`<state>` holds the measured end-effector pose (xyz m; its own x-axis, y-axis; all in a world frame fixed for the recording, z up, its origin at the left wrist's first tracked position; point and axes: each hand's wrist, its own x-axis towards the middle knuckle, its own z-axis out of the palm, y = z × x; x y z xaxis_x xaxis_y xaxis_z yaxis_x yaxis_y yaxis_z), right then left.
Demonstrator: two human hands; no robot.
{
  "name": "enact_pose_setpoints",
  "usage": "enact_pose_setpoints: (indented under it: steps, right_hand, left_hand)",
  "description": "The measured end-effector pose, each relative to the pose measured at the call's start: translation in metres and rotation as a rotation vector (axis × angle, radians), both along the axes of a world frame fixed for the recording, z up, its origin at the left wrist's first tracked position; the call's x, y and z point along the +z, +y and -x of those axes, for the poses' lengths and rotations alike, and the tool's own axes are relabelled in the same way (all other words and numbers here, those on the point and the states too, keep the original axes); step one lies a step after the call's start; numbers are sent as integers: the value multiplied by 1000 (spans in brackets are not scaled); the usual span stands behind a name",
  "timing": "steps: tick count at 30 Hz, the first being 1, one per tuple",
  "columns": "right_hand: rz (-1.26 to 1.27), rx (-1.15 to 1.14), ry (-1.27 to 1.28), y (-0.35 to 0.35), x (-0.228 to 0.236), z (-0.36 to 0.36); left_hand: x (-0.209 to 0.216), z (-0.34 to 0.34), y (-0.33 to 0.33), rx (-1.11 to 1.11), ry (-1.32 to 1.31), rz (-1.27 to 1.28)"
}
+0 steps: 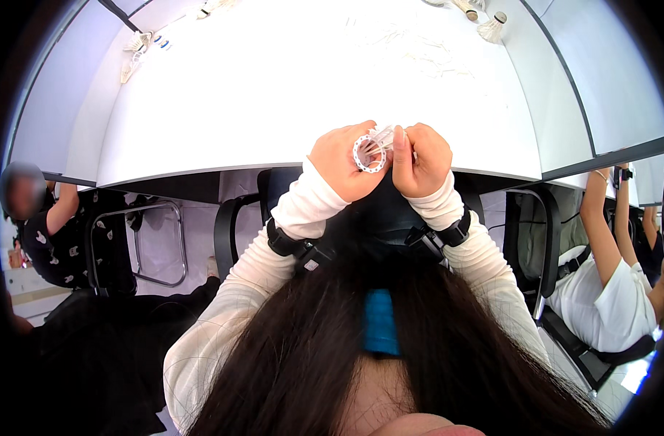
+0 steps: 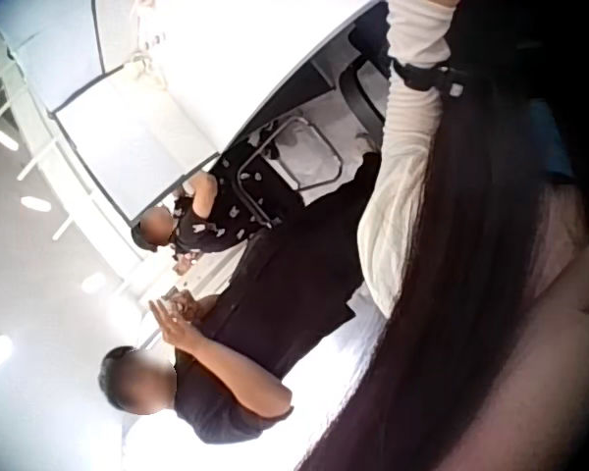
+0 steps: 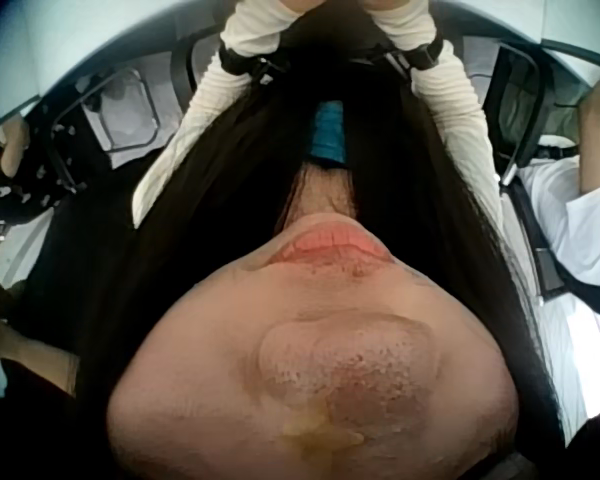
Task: The person assembles a badminton shuttlecock by inserting white feathers into the base one by one.
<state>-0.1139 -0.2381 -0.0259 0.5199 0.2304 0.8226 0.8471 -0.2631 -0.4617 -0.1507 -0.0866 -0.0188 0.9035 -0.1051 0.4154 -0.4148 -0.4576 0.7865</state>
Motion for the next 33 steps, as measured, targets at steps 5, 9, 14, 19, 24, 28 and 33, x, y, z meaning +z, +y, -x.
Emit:
enact_pose_setpoints:
  steps: [5,9,14,19,24,28,33]
  right_hand:
    - [-7,-18,3,1,0,0]
    - [-14,-26,-12,2,-1,0]
    - [3,-41,-31,2,-4,0]
    - [-13,-28,-68,4,-4,0]
    - [-10,-41,0,3,-3,3]
    - [-120,20,250,3,-1,5]
    - [-187,33,388,3,6,6]
  left_hand:
    - [2,0,-1,10,13,2]
    - [-1,-1,-3,30,1,0]
    - [1,0,-5,52,-4,0]
    - [-2,-1,-5,66,-34,-9]
    - [-2,-1,-4,79,-30,-28]
    - [1,-1,-7,55,42,67]
    - [12,1,-4,83,99,-13]
